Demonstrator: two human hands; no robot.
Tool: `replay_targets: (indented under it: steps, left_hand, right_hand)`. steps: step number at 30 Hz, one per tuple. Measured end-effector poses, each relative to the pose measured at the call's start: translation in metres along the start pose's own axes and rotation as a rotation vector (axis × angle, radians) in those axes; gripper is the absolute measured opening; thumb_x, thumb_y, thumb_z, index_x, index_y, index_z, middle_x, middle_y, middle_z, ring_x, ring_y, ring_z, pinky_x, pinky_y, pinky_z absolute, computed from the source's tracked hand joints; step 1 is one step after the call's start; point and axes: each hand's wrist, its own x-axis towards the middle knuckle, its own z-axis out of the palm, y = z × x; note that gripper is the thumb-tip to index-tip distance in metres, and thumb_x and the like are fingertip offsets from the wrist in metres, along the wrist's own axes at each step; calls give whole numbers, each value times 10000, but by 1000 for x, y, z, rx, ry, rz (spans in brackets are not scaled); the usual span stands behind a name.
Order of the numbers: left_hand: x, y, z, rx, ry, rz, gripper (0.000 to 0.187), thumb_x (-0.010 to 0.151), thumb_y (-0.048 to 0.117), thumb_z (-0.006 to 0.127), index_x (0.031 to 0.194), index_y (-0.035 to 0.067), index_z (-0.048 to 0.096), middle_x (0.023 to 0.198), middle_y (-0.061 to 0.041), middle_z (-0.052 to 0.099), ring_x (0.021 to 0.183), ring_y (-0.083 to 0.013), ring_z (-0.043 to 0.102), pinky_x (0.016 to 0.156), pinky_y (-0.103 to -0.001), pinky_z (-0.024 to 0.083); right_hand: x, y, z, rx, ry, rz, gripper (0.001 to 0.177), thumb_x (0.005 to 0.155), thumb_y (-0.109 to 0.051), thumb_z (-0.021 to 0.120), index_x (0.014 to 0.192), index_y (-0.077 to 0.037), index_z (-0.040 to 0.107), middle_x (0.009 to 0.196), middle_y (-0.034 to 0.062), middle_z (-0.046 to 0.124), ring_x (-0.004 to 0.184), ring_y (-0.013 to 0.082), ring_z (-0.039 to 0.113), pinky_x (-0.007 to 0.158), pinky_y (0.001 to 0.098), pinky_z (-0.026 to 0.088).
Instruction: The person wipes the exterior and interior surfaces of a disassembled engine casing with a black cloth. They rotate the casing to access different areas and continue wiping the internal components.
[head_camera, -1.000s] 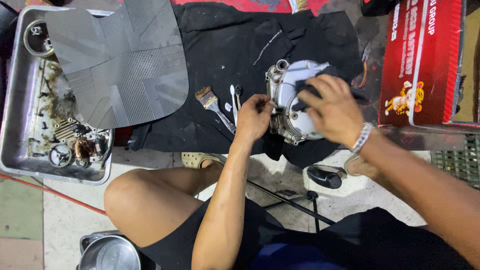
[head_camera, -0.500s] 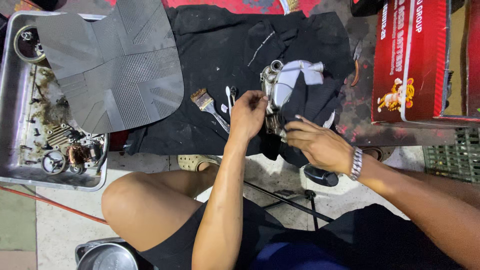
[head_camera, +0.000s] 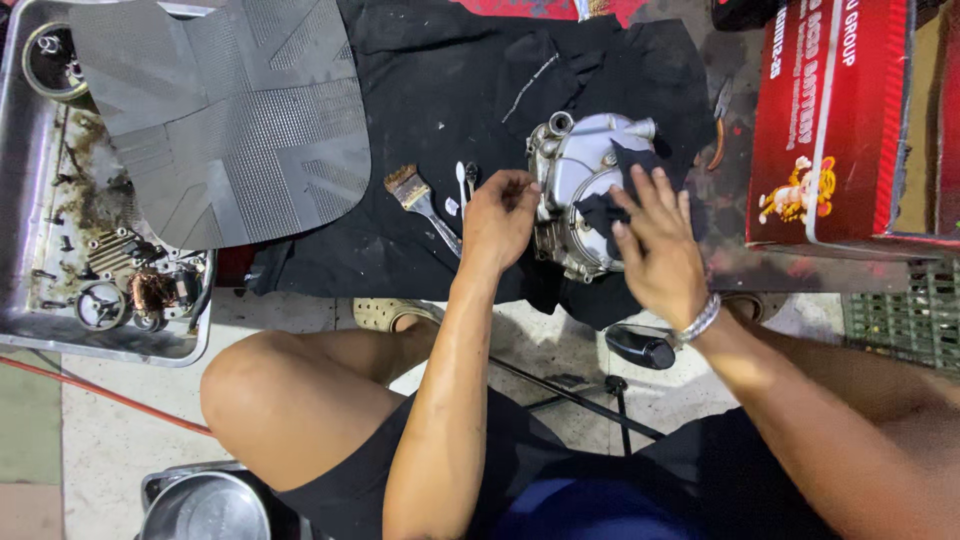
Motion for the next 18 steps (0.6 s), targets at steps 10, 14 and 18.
replay_targets:
  steps: [10, 14, 18]
  left_hand:
    - [-13, -1, 11, 37, -12, 221, 232, 968, 185, 646, 1160, 82, 728, 1081, -141, 746, 907, -279, 725, 815, -366, 557]
    - [-15, 3, 7, 23, -67, 166, 240, 985, 202, 619, 1180, 119, 732, 1076, -127, 757, 907, -286, 740, 816, -365, 561]
    - [-15, 14, 4, 71, -65, 32, 253, 936, 221, 657, 1152, 122, 744, 972, -149, 764, 881, -284, 739, 802, -367, 555]
  right_hand:
    - [-54, 9, -11, -52, -71, -7, 492, 960, -101, 595, 1448, -42, 576, 1562, 186, 509, 1469, 369, 434, 1212, 496, 340]
    - [-19, -5, 5, -77, 130, -14, 363, 947, -91, 709, 1308, -66, 671, 1421, 173, 632, 1361, 380, 559, 1133, 462, 440]
    - [15, -23, 17, 86, 128, 135, 253, 873, -110, 835, 1104, -42, 758, 1088, 149, 665, 1060, 339, 619, 950, 442, 482]
